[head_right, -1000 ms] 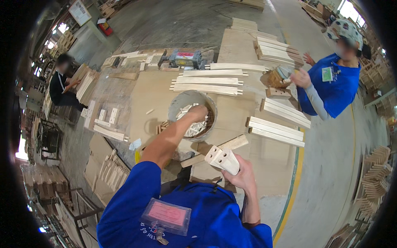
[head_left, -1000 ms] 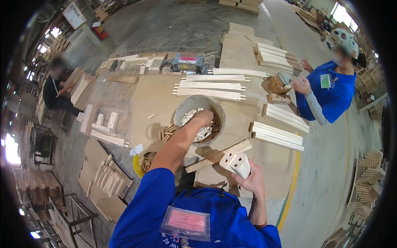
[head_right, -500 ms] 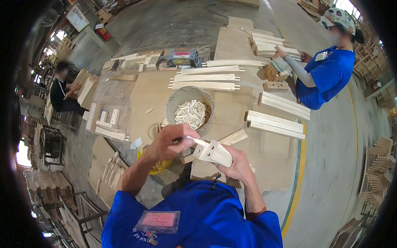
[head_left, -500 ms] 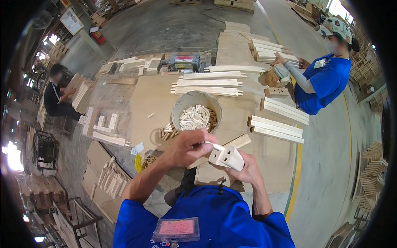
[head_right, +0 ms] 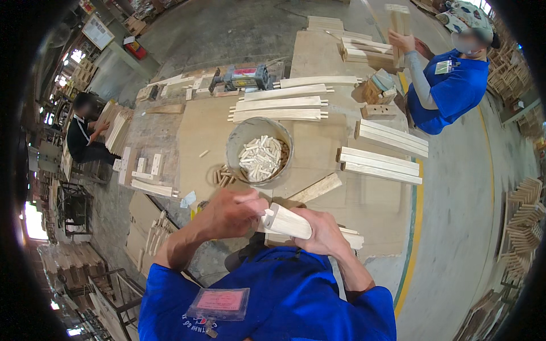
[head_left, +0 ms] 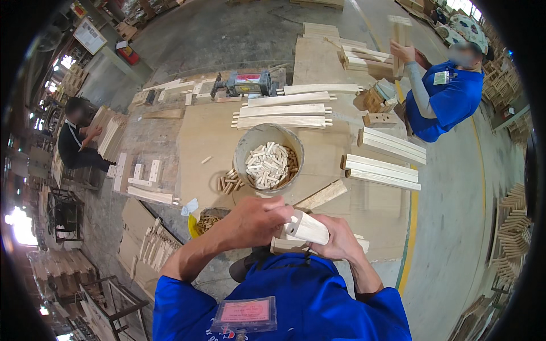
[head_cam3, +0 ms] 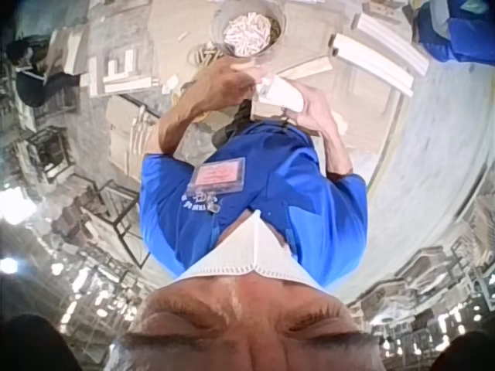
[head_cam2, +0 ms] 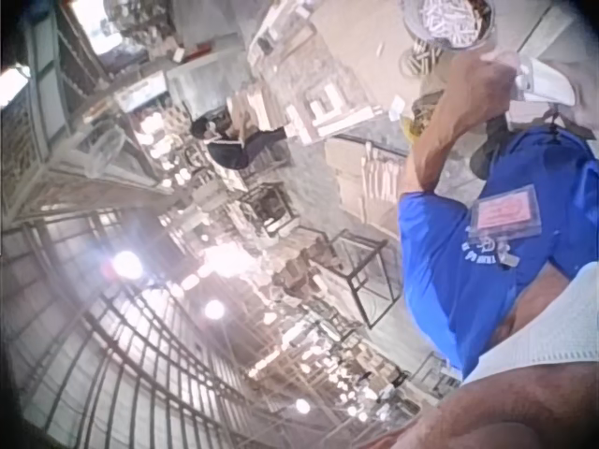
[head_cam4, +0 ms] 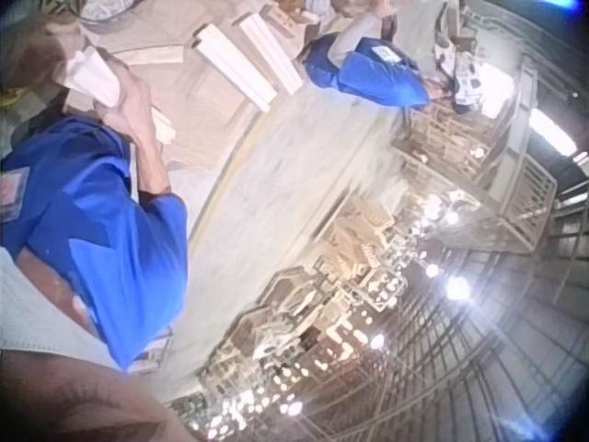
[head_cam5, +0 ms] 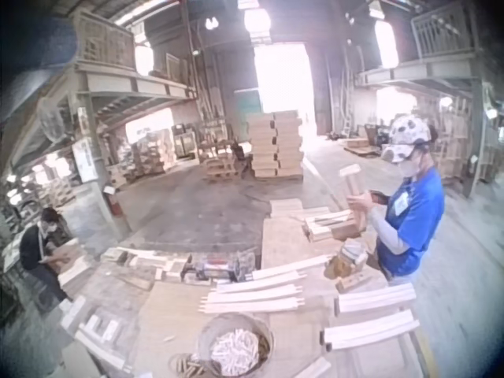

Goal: The person inserts small wooden dowels into pre-drilled holes on a wooden block. They repeatedly pick dowels from a bucket and place them into the holes, then set the block aside and pick up another one.

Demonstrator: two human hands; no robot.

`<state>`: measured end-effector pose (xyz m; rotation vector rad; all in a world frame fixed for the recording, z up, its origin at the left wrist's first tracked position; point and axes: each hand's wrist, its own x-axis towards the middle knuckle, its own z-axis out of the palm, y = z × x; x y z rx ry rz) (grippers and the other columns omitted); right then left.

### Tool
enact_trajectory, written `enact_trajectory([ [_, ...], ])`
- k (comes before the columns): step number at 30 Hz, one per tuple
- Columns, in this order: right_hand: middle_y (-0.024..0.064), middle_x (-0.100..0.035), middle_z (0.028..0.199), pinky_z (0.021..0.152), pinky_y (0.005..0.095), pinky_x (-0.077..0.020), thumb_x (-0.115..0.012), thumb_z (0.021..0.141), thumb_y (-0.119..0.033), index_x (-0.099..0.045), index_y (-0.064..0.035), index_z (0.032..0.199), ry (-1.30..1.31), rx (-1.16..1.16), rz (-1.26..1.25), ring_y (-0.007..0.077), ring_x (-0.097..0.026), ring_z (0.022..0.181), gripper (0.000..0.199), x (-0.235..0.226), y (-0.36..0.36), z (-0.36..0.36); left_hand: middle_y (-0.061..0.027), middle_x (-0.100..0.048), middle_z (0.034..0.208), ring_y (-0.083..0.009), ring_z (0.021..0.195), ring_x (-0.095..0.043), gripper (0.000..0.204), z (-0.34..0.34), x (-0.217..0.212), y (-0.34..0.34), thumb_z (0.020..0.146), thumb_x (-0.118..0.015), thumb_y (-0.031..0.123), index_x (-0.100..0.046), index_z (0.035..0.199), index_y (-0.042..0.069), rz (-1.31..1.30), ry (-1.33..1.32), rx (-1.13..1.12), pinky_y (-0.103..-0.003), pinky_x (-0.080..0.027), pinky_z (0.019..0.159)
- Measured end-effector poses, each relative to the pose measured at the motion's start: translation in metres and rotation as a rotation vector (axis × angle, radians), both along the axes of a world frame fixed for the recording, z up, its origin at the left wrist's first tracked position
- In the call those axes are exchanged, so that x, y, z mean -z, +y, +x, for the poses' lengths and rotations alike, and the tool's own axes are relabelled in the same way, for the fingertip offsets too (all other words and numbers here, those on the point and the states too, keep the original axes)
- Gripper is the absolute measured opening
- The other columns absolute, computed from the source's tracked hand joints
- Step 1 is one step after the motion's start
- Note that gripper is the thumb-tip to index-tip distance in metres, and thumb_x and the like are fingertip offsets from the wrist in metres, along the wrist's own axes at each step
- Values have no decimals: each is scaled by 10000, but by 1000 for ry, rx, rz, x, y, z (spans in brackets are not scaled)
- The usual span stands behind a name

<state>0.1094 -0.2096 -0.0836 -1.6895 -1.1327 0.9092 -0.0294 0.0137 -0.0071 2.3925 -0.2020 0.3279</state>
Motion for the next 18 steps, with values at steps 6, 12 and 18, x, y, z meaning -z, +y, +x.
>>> enact_trajectory([
  [6,169,-722,1023,827,412,-561,-796,687,-126,-642,-74,1227,-11,-11,-29,375,-705,949,564,13,6,0,-65,-576,776,-278,633,-609,332,0,18,2,708,-725,-47,-634,996,88,-33,23,-42,-382,-482,529],
  [12,174,-729,1001,841,375,-560,-816,690,-121,-630,-44,1247,40,114,-101,330,-727,944,592,18,14,8,-94,-657,872,-235,717,-663,264,40,40,47,868,-727,73,-683,1126,103,-347,162,164,-349,-523,609],
  [18,148,-736,1005,856,356,-542,-811,715,-105,-618,3,1242,88,327,-97,228,-711,921,571,17,9,34,-185,-730,1042,-356,994,-694,238,131,155,129,898,-615,131,-744,1090,73,136,652,-204,-438,-538,874],
])
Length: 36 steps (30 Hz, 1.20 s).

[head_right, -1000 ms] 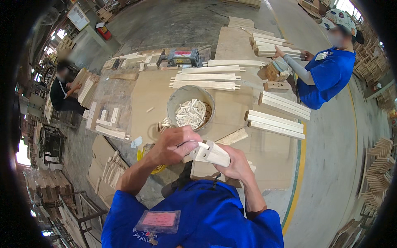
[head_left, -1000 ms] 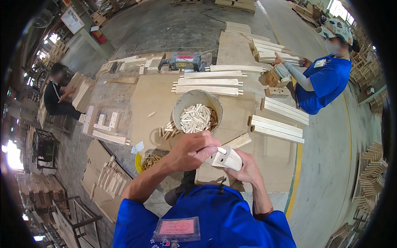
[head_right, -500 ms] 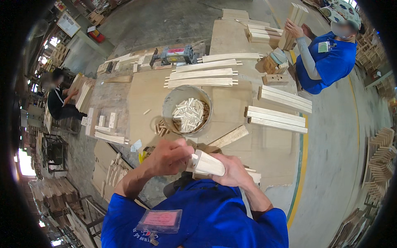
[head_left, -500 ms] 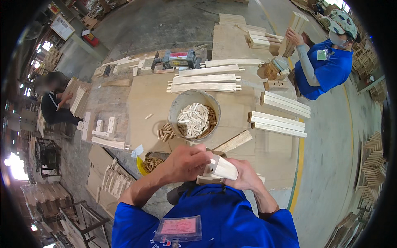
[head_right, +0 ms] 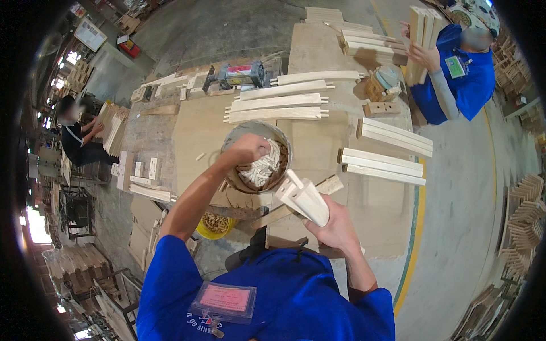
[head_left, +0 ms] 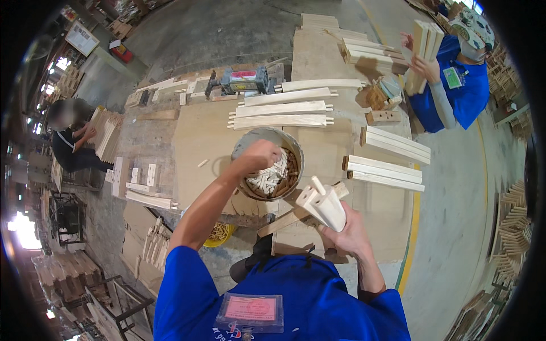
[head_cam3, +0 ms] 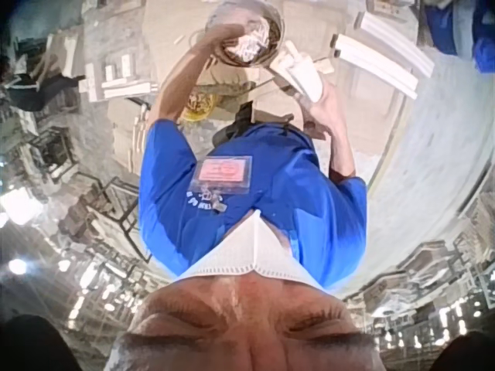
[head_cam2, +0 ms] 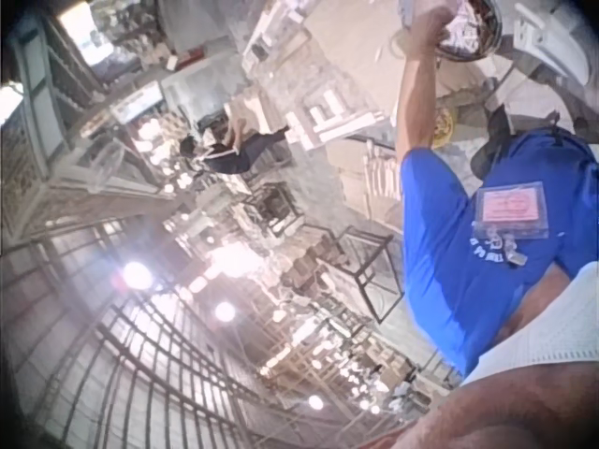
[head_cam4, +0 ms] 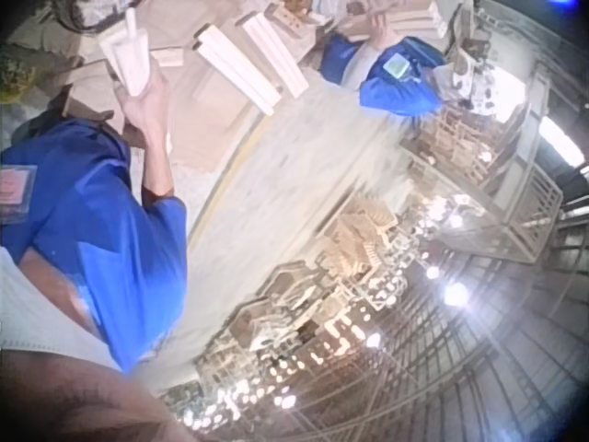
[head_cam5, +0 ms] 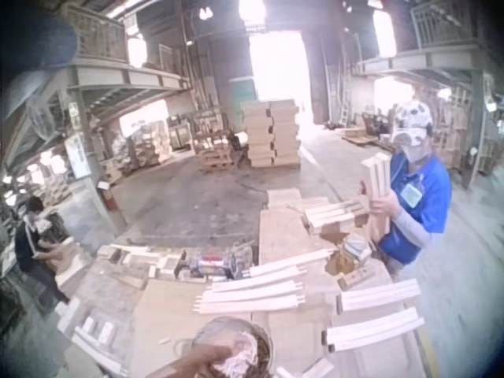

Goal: The person inserts small wooden dowels into pre-drilled holes on a wooden block. They repeatedly pick dowels from a bucket and place them into the holes, then set the block aside and pick up another one.

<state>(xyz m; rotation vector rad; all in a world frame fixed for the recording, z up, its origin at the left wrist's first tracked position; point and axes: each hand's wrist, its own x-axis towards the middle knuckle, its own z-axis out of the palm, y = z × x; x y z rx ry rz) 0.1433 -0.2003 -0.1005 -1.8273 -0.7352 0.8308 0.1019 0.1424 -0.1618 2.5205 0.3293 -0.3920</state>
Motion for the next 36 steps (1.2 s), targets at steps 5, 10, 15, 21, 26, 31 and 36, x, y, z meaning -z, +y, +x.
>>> enact_trajectory([
  [5,151,-729,1050,875,356,-537,-811,711,-91,-621,12,1240,22,30,6,216,-694,968,572,-17,-12,-1,-241,-701,1101,-399,1078,-667,291,8,82,2,849,-581,48,-735,1094,83,367,132,164,-479,-521,927],
  [10,104,-710,1075,898,363,-526,-824,694,-73,-619,-1,1258,74,112,70,182,-657,976,605,-8,-35,-10,-208,-698,1026,-356,963,-685,175,0,33,-16,840,-640,104,-710,984,34,153,42,107,-467,-524,828],
  [15,109,-706,1106,906,350,-522,-828,692,-88,-619,-2,1259,146,86,80,172,-653,997,610,-7,-35,-14,-89,-678,896,-173,799,-617,183,-60,-62,-57,941,-652,146,-688,1069,21,-532,-446,-5,-325,-481,717],
  [21,104,-741,985,831,323,-545,-829,702,-95,-658,-4,1201,76,-40,236,164,-701,906,535,-3,-23,-25,-47,-666,822,-114,768,-600,130,-113,-141,-112,967,-651,100,-701,1069,36,-666,-503,-102,-284,-489,710],
  [26,101,-741,953,801,322,-549,-832,700,-91,-676,-15,1175,32,-149,246,170,-710,872,506,-5,-22,-26,-54,-665,782,-97,719,-596,118,-121,-160,-122,961,-663,109,-702,1046,37,-608,-461,-117,-288,-476,626],
  [31,113,-742,926,778,316,-553,-834,688,-84,-682,-17,1170,21,-208,226,190,-722,837,509,-7,-22,-26,-120,-664,791,-239,728,-656,97,-125,-158,-126,944,-648,98,-677,1004,27,-475,-585,28,-359,-500,622],
  [36,85,-735,880,745,319,-563,-837,676,-62,-687,-6,1079,-21,-155,191,168,-720,803,433,-6,-19,-35,-154,-650,792,-355,746,-657,76,-119,-160,-117,929,-635,84,-653,960,16,-326,-541,96,-408,-505,632],
])
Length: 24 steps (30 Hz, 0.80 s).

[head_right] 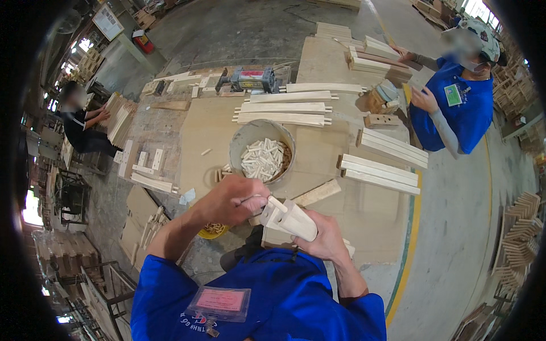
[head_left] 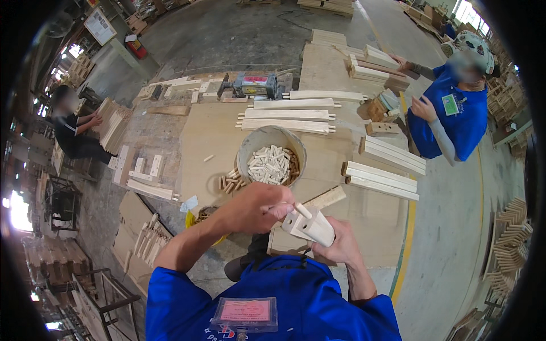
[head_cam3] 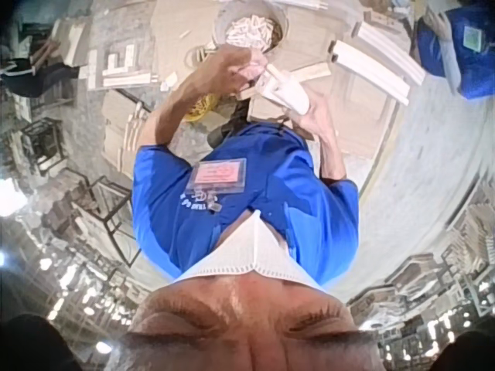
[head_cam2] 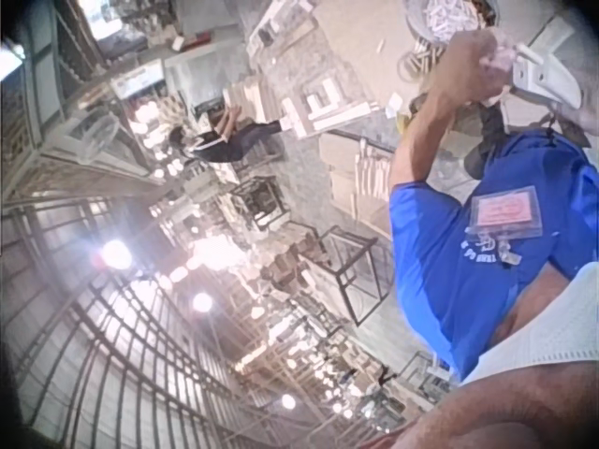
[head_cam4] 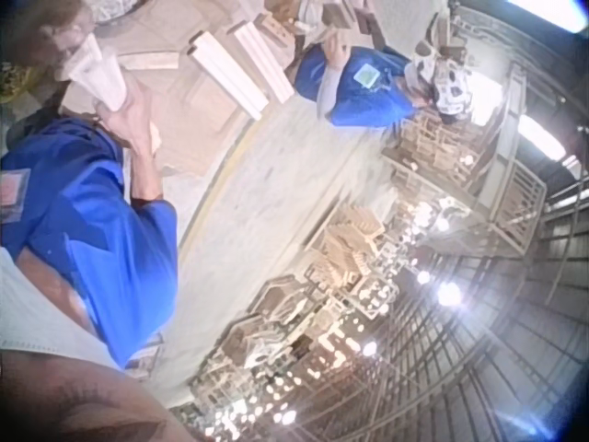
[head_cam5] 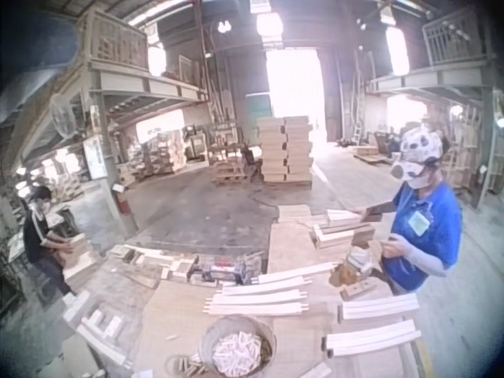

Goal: The person inserts small wooden dowels into pre-drilled holes on a wooden block. They repeatedly pick dowels from a bucket and place them into the holes, then set the block aside and pick up another one.

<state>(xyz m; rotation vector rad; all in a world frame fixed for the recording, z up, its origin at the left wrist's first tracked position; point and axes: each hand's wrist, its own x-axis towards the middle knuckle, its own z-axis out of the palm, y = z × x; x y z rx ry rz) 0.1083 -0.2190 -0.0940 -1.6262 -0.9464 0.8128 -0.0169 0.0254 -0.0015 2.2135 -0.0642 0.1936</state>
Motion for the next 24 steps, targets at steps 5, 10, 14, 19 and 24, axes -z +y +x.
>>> enact_trajectory([
  [5,145,-741,948,791,349,-570,-829,662,-77,-679,-6,1153,-128,-2,2,254,-742,867,518,2,3,0,-145,-645,785,-356,715,-650,80,-2,22,0,925,-653,97,-658,941,19,-156,54,-57,-407,-498,621],
  [10,173,-733,983,826,361,-567,-821,679,-122,-644,-14,1241,-210,24,-97,294,-740,906,599,27,8,1,-54,-650,761,-199,707,-648,192,9,70,29,933,-675,113,-692,1107,32,-310,190,102,-360,-505,634],
  [14,184,-732,1023,846,374,-563,-807,732,-152,-642,-39,1228,86,164,-198,289,-734,950,535,24,7,17,-47,-706,811,-155,744,-660,317,76,113,82,931,-663,220,-712,1189,44,-393,570,-162,-318,-533,694],
  [19,157,-741,970,820,355,-556,-813,725,-136,-641,34,1179,27,297,-144,214,-724,894,514,16,-5,27,-207,-725,906,-389,881,-700,267,127,246,101,722,-655,193,-764,921,52,438,513,79,-451,-561,816],
  [24,147,-731,1032,861,351,-542,-822,709,-127,-626,29,1209,29,270,-182,200,-698,943,559,15,-22,21,-166,-721,833,-321,784,-686,200,129,247,95,715,-676,147,-750,861,31,183,564,-27,-412,-549,734],
])
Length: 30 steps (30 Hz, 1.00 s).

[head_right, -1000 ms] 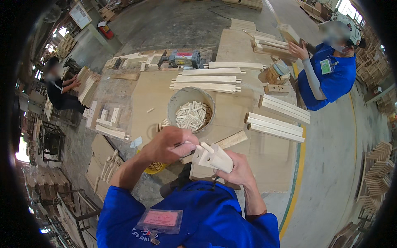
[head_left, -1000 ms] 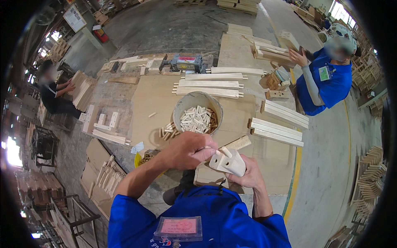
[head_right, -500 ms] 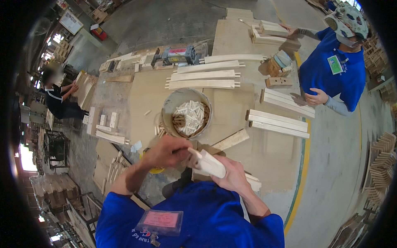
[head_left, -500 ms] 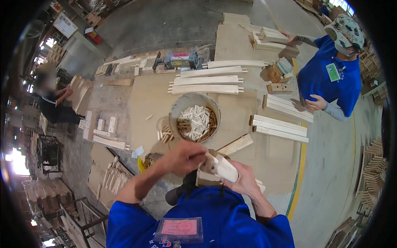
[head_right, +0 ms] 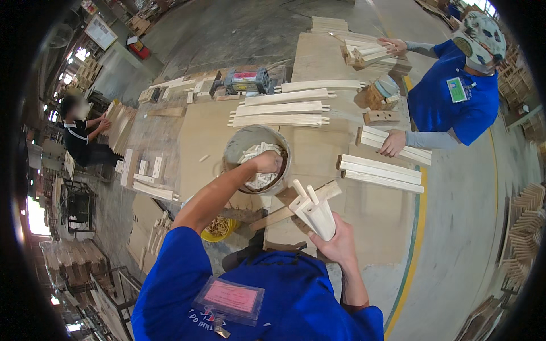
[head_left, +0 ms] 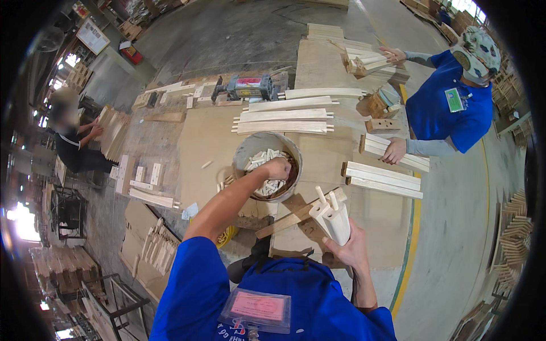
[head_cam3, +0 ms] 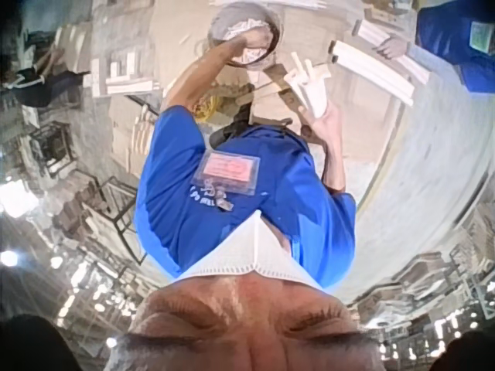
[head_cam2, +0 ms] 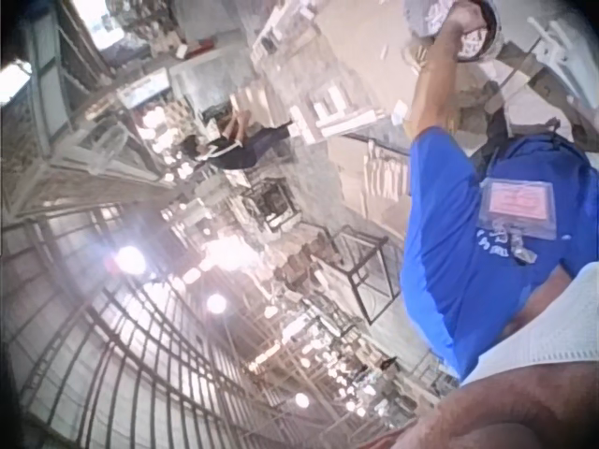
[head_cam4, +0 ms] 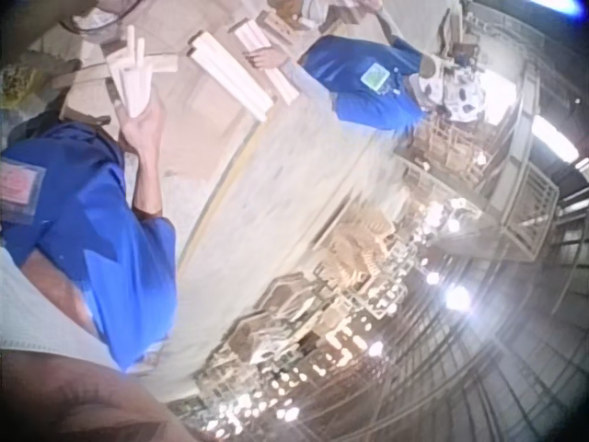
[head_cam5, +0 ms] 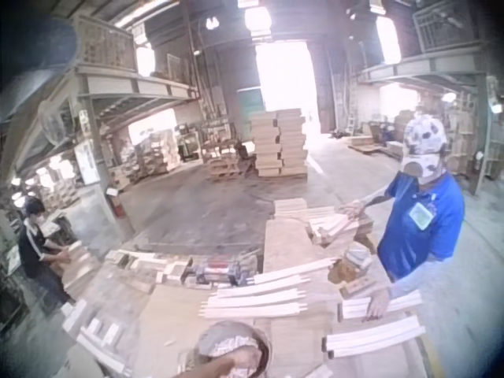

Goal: The person inserts small wooden dowels into pre-drilled holes on a wooden block. They repeatedly pick dowels from a bucket and place them into the holes, then set the block aside and pick up another one.

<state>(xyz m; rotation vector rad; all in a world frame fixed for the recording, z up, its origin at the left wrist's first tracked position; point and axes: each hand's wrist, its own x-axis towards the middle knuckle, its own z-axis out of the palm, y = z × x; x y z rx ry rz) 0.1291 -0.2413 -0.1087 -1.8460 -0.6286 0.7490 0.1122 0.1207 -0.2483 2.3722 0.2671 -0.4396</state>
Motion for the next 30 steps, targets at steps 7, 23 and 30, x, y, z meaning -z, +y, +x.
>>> enact_trajectory([
  [7,168,-741,1012,837,351,-551,-823,731,-136,-640,25,1198,46,-23,141,213,-718,916,527,-4,10,-12,2,-582,731,-71,611,-500,144,-56,-105,9,932,-642,137,-667,1016,23,-578,-119,-544,-242,-411,535],
  [23,112,-727,934,776,325,-553,-837,706,-94,-646,13,1160,-210,-93,198,174,-700,835,504,-17,33,-21,47,-519,716,-44,626,-435,105,-131,-217,-122,1015,-610,145,-617,995,42,-478,-654,-521,-240,-374,562],
  [30,119,-729,900,745,325,-562,-829,708,-66,-649,17,1114,-266,-49,179,191,-714,791,452,-18,38,-21,-4,-548,694,-64,622,-472,78,-126,-220,-124,982,-628,96,-632,1021,29,-397,-686,-479,-260,-406,561],
])
